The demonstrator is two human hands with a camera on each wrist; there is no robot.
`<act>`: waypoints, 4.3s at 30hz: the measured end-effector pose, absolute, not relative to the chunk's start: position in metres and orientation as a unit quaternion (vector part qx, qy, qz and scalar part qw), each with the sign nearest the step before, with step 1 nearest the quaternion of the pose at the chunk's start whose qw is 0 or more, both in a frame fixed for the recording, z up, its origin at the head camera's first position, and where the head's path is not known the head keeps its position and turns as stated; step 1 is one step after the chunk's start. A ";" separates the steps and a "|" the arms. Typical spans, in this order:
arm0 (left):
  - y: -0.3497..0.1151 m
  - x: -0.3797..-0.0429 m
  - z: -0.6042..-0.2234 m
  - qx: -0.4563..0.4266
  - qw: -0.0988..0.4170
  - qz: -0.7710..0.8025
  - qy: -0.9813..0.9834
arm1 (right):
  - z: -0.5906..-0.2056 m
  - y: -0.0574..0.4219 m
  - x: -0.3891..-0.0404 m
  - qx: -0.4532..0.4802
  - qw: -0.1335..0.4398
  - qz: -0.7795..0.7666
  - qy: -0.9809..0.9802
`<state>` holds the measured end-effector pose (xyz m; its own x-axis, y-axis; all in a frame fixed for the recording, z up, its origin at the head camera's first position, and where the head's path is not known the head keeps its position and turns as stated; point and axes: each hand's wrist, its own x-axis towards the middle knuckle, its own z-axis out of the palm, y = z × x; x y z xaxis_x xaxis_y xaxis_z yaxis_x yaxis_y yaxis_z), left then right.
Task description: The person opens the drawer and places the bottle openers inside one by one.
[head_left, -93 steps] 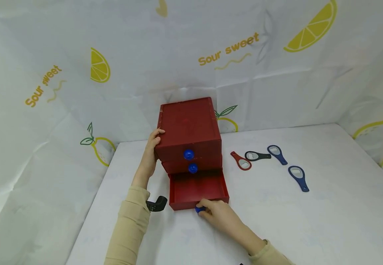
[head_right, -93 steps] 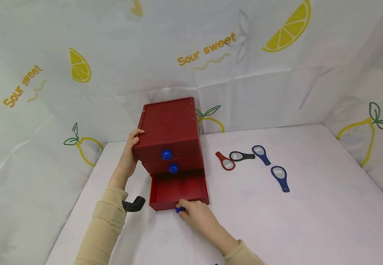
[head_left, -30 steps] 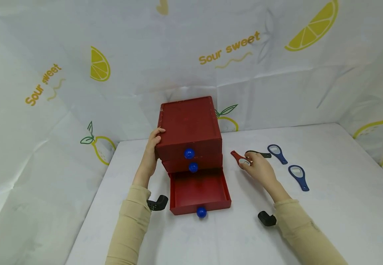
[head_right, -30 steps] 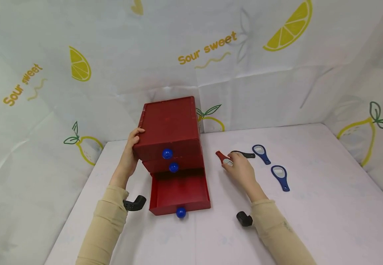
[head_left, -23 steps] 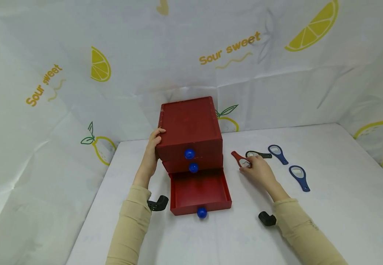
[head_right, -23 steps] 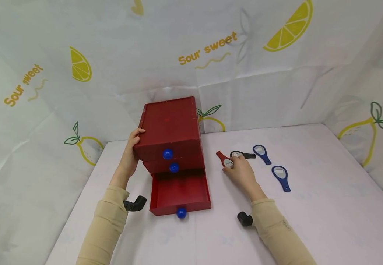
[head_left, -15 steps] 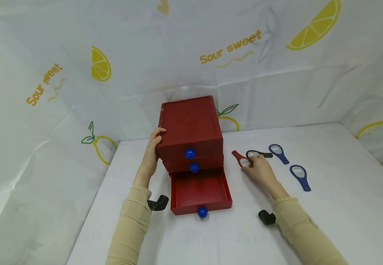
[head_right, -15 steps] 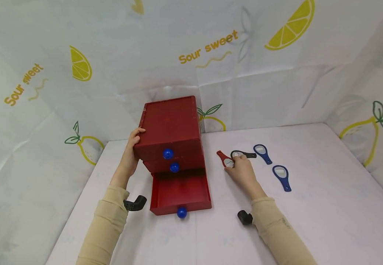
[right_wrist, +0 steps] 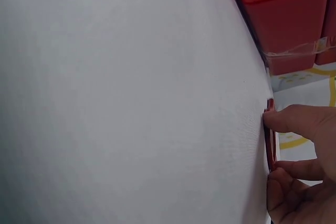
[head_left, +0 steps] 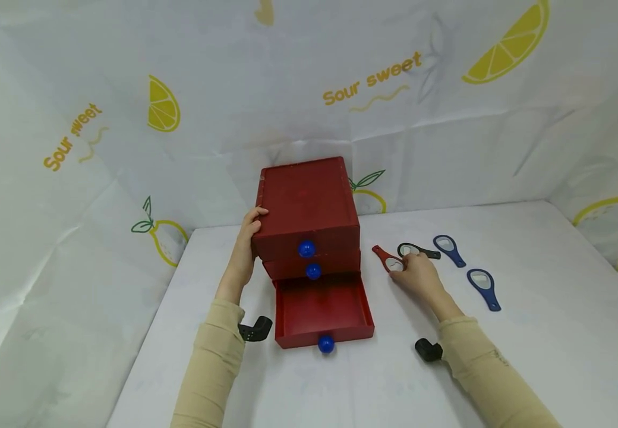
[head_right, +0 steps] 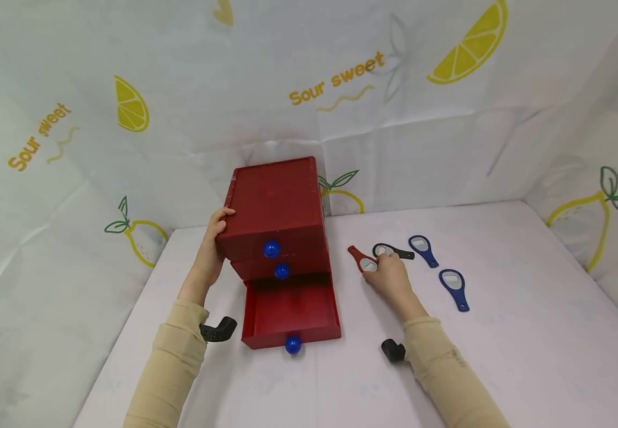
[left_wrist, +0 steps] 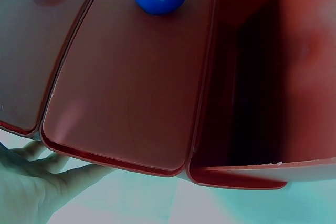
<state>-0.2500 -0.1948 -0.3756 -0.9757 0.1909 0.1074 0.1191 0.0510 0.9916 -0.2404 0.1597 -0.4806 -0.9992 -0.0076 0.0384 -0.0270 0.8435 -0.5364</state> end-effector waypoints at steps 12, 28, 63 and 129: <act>-0.195 -0.250 -0.376 0.111 0.025 0.680 0.724 | -0.481 0.159 -0.242 0.008 0.004 0.271 -0.963; -0.194 -0.249 -0.375 0.104 0.026 0.679 0.726 | -0.464 0.172 -0.235 0.006 -0.019 0.312 -0.950; -0.195 -0.250 -0.378 0.116 0.021 0.684 0.720 | -0.391 0.140 -0.172 0.146 -0.048 0.313 -0.937; -0.193 -0.252 -0.376 0.108 0.023 0.692 0.714 | -0.451 0.029 -0.185 0.270 -0.048 0.321 -0.906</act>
<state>-0.2517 -0.1933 -0.3763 -0.9756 0.1866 0.1159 0.1217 0.0199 0.9924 -0.1848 0.0294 -0.4514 -0.8498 -0.5201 0.0859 -0.4581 0.6479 -0.6086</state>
